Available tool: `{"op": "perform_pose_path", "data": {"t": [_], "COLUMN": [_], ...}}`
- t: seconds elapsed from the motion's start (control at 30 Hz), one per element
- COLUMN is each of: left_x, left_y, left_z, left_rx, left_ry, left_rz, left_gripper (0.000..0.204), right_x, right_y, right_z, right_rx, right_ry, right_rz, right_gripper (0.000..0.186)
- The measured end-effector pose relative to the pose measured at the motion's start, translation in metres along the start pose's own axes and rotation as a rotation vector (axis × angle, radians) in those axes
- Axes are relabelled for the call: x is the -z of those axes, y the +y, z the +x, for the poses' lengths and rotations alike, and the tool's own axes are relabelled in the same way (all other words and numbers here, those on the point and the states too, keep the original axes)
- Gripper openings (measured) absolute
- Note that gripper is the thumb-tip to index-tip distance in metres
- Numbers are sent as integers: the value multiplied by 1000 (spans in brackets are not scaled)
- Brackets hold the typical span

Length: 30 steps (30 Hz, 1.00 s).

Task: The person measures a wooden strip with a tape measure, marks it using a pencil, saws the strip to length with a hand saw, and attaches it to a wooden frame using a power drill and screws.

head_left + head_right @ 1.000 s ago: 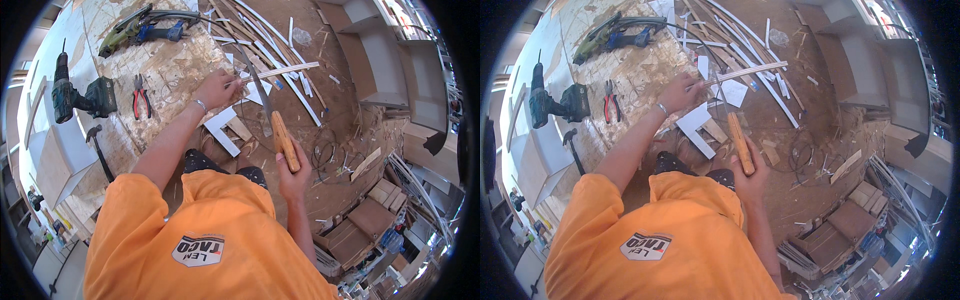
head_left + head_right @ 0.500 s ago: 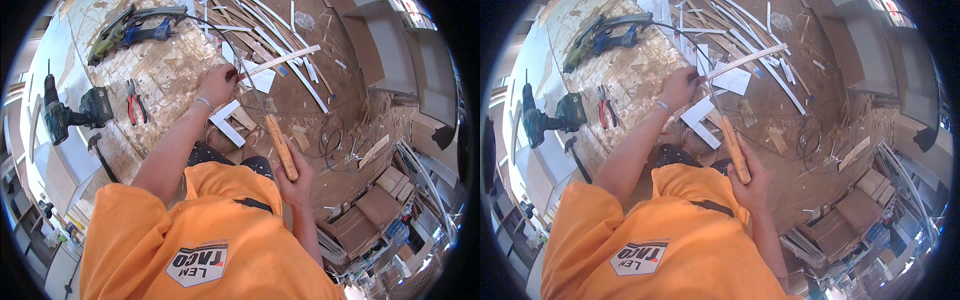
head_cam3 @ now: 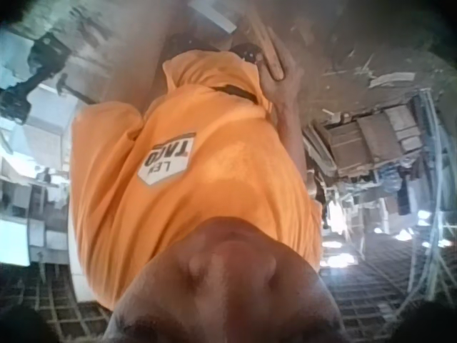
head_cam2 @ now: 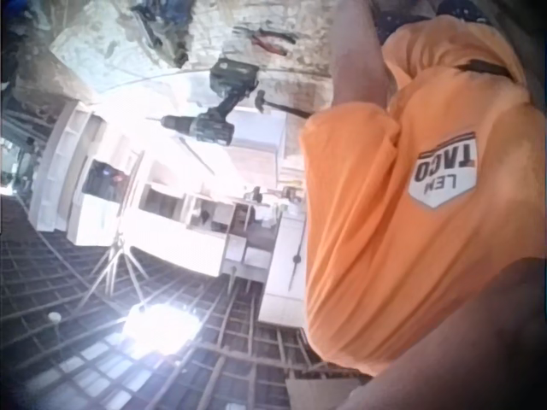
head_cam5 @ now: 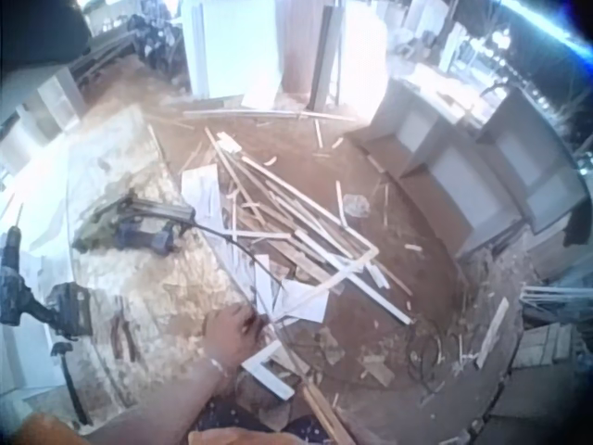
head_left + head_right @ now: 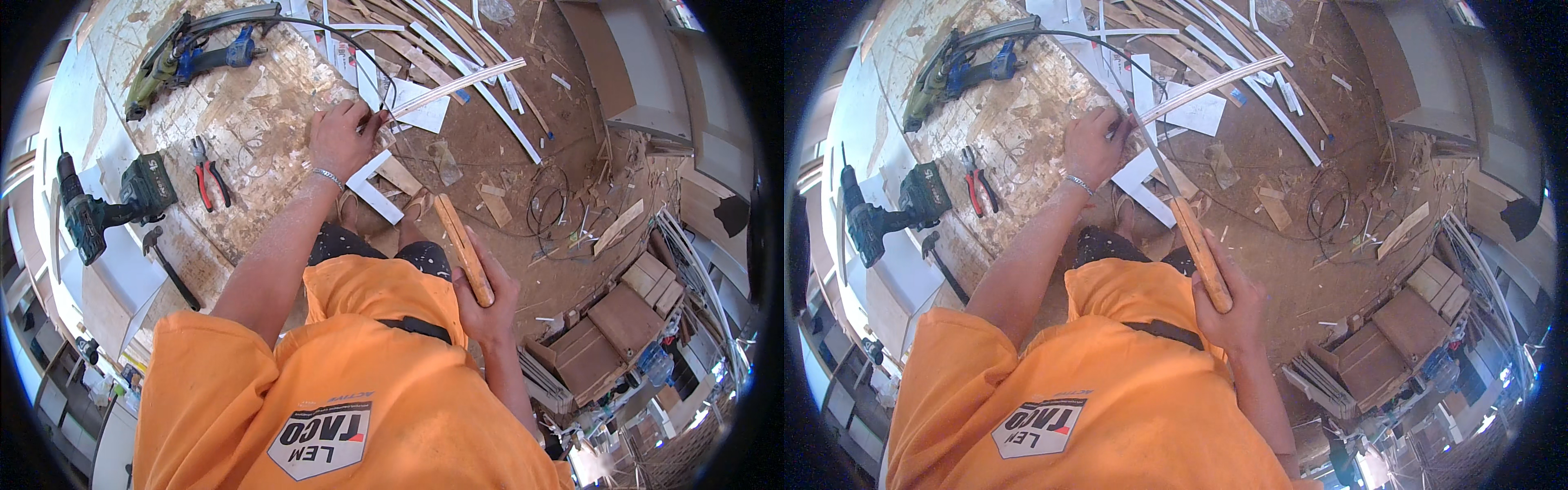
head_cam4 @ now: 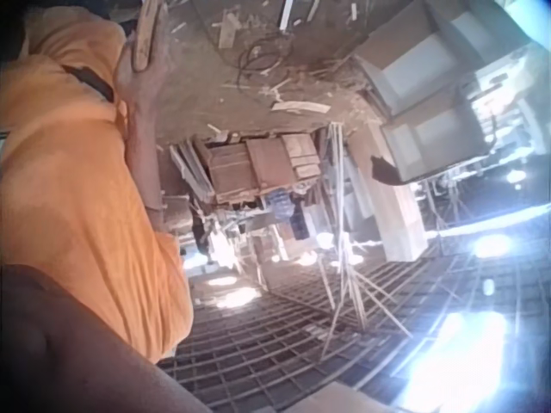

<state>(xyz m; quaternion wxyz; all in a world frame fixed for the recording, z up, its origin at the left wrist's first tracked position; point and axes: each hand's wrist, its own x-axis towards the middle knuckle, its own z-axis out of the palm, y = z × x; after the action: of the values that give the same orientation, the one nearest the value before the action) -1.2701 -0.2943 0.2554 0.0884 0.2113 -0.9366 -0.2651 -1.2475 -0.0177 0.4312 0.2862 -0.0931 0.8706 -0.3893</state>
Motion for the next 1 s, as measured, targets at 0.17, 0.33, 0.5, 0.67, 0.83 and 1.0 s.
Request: {"op": "perform_pose_path", "data": {"t": [0.17,0.33,0.5,0.67,0.83,1.0], "left_x": [-4,-2,-5,-11,-10,-7], "left_y": [-1,0,-9,-6,-3,-2], "left_z": [1,-1,8,-2,-2,-4], "left_rx": [15,-17,-77,-62,-78,-69], "left_ry": [0,25,17,30,54,42], "left_rz": [7,17,24,28,32,29], "left_gripper": [21,15,13,19,20,20], "right_x": [10,44,38,46,46,56], "right_y": [2,8,-10,-12,-15,-23], "right_z": [-9,-48,-21,-38,-46,-61], "right_rx": [8,20,-31,-39,13,36], "right_ry": [21,-32,-28,-33,11,-16], "right_rz": [-9,-12,1,-12,-35,-64], "right_gripper": [59,59,60,60,62,63]}}
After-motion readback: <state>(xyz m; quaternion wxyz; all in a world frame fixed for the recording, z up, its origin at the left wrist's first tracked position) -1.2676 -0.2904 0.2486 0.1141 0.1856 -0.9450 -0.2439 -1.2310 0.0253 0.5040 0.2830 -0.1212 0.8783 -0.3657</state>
